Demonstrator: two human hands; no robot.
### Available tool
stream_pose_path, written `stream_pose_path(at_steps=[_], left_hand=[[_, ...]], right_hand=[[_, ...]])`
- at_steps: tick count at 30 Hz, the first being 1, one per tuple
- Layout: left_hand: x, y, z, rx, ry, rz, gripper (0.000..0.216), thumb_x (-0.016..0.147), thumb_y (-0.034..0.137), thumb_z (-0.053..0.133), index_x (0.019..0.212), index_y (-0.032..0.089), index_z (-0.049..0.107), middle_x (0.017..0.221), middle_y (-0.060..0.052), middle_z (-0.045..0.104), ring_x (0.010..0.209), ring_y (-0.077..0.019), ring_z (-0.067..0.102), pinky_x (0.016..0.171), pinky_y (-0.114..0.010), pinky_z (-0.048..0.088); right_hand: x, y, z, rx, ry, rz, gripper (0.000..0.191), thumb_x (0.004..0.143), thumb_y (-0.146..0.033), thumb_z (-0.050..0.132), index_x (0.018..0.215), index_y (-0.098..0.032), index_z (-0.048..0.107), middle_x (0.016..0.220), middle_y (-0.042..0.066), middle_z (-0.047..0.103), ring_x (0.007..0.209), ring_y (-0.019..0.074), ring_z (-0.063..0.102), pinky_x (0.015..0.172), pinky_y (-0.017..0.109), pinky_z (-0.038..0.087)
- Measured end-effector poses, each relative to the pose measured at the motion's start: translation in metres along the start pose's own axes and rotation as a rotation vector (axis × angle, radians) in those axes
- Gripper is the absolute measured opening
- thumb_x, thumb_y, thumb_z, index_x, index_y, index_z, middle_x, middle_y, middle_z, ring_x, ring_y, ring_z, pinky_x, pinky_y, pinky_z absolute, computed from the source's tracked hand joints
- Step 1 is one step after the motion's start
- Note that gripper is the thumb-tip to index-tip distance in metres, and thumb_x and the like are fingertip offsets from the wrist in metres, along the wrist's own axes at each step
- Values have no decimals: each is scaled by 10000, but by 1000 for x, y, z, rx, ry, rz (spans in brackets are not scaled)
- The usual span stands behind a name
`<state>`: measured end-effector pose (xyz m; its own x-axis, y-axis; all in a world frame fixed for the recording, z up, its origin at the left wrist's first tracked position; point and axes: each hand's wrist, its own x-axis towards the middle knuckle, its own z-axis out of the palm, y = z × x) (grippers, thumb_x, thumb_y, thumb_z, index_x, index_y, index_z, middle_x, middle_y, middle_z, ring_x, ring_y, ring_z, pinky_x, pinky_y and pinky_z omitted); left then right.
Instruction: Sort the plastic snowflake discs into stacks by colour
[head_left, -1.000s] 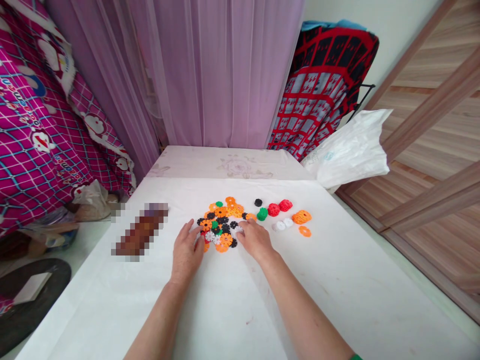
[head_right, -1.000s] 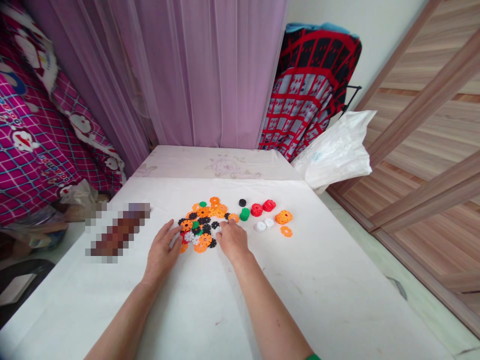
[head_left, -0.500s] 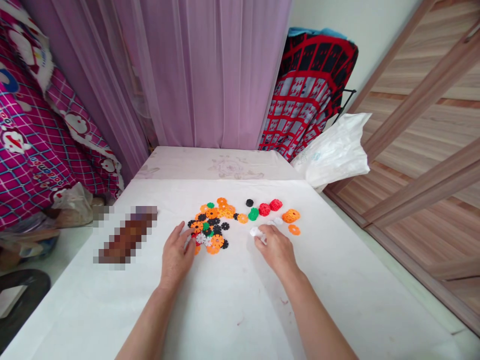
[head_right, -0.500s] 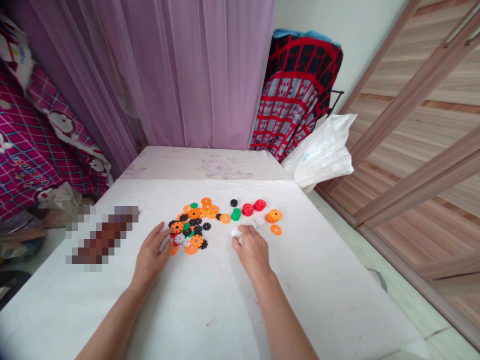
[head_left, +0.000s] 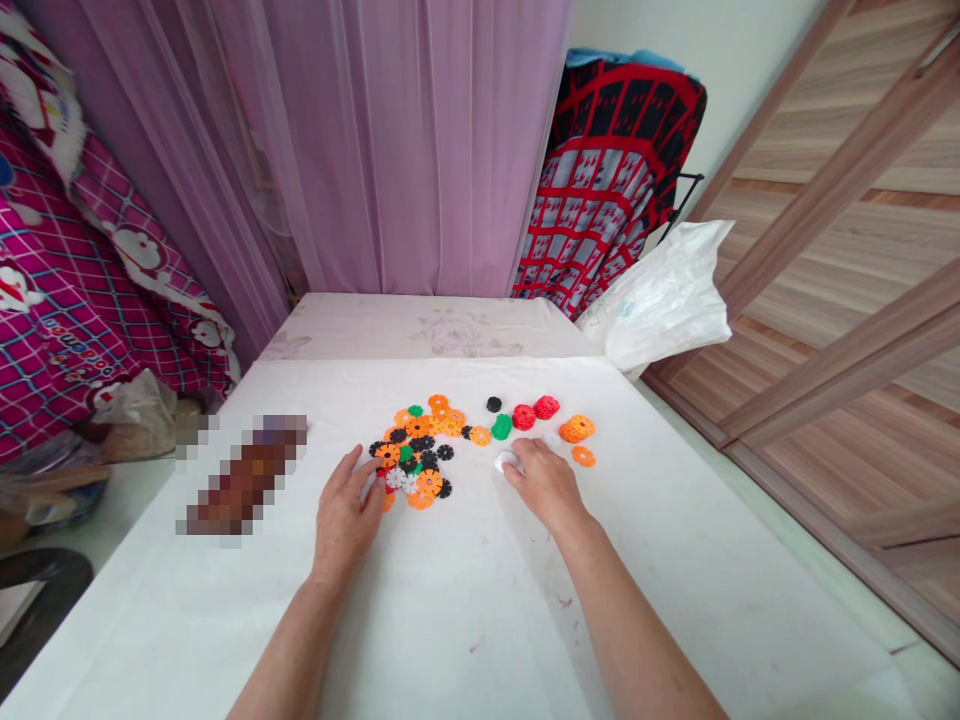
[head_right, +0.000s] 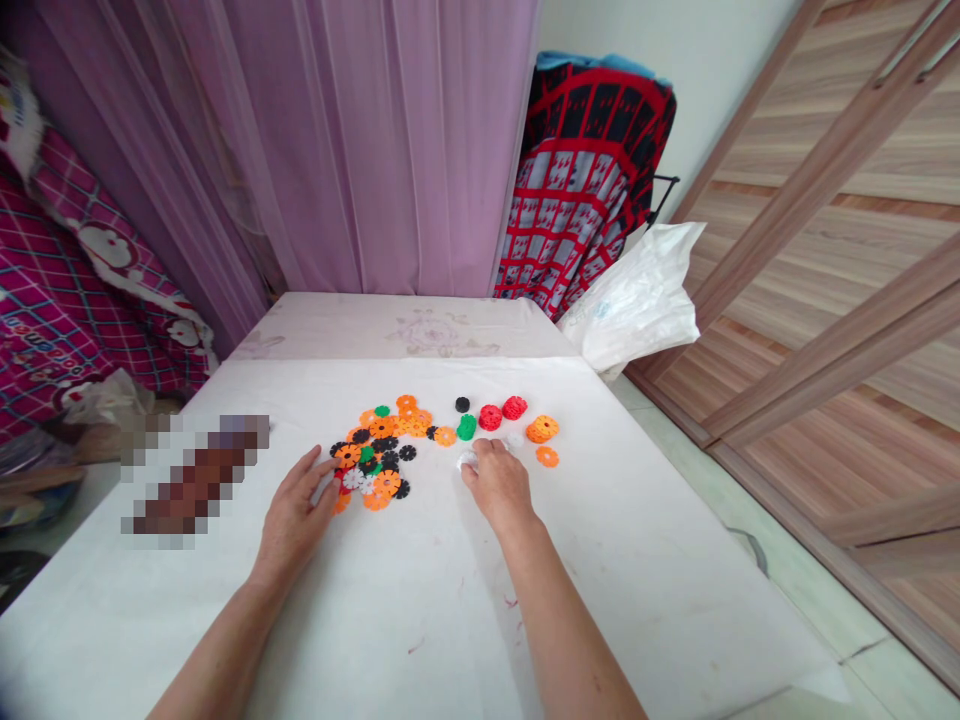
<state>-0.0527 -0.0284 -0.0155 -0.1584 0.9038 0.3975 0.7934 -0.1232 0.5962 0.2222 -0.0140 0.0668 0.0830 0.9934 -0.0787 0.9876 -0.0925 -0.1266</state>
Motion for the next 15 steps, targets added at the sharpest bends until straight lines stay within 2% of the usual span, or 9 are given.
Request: stream_pose_path(at_steps=[7, 11, 15], left_hand=[[1, 0, -1, -3, -12, -12, 331, 850, 335, 490, 1099, 233, 683, 1379, -89, 548, 1263, -274, 517, 1051, -457, 445], [0, 1, -1, -20, -2, -24, 316, 839, 327, 509, 1091, 251, 683, 1388, -75, 541, 1262, -273, 519, 1045, -455, 453], [0, 1, -1, -32, 2, -25, 316, 840, 323, 499, 1082, 245, 687, 1391, -79, 538, 1256, -274, 524, 1047, -456, 450]], right_hand=[[-12, 12, 9, -43, -46, 81, 278, 910, -182, 411, 1088, -201, 625, 1081, 98, 668, 922, 200, 649, 732, 289, 416], [-10, 7, 14, -46, -54, 62, 280, 906, -181, 413, 1088, -207, 625, 1180, 102, 633, 936, 207, 653, 715, 293, 429], [-8, 4, 14, -54, -48, 52, 281, 908, -186, 398, 1073, -210, 624, 1172, 87, 632, 928, 201, 655, 704, 285, 431]])
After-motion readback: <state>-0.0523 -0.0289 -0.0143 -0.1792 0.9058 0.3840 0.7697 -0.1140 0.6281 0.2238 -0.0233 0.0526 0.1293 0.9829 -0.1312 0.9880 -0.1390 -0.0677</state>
